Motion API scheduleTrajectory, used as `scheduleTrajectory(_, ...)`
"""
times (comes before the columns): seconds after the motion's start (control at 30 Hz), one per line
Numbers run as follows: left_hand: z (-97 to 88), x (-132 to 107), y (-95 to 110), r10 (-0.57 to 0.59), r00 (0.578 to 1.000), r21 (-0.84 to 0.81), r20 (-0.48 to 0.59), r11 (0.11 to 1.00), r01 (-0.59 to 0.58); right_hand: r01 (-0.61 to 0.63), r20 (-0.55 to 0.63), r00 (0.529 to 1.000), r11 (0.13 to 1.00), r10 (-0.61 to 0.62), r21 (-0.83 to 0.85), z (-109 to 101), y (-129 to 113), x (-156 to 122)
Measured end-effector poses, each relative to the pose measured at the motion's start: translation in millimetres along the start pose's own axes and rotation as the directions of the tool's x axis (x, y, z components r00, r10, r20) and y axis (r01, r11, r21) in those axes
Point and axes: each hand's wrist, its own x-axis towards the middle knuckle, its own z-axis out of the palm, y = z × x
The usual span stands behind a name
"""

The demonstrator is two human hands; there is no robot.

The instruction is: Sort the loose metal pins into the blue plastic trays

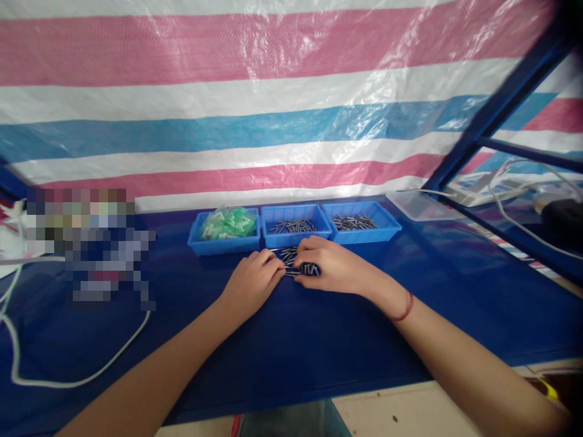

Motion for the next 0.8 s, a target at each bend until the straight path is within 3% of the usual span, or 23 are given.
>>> scheduleTrajectory(0.17, 2.1, 0, -1, -0.019, 1.0, -0.053, -0.018, 0.998, 0.018, 0.007, 0.032, 0.999, 1.0, -0.006, -0.011, 8, -1, 3)
scheduleTrajectory(0.53, 2.2, 0, -1, -0.072, 0.996, -0.209, -0.054, 0.976, 0.059, -0.155, -0.019, 0.987, 0.978, 0.159, 0.139, 12, 0, 3)
scheduleTrajectory(0.67, 2.2, 1, -1, -0.215, 0.963, -0.342, -0.161, 0.928, 0.15, -0.159, -0.122, 0.974, 0.96, 0.191, 0.232, 8, -2, 6)
scheduleTrajectory(0.8, -3.4, 1, 4, -0.353, 0.918, -0.513, -0.184, 0.83, 0.217, -0.136, -0.173, 0.962, 0.923, 0.209, 0.36, 7, -6, 7)
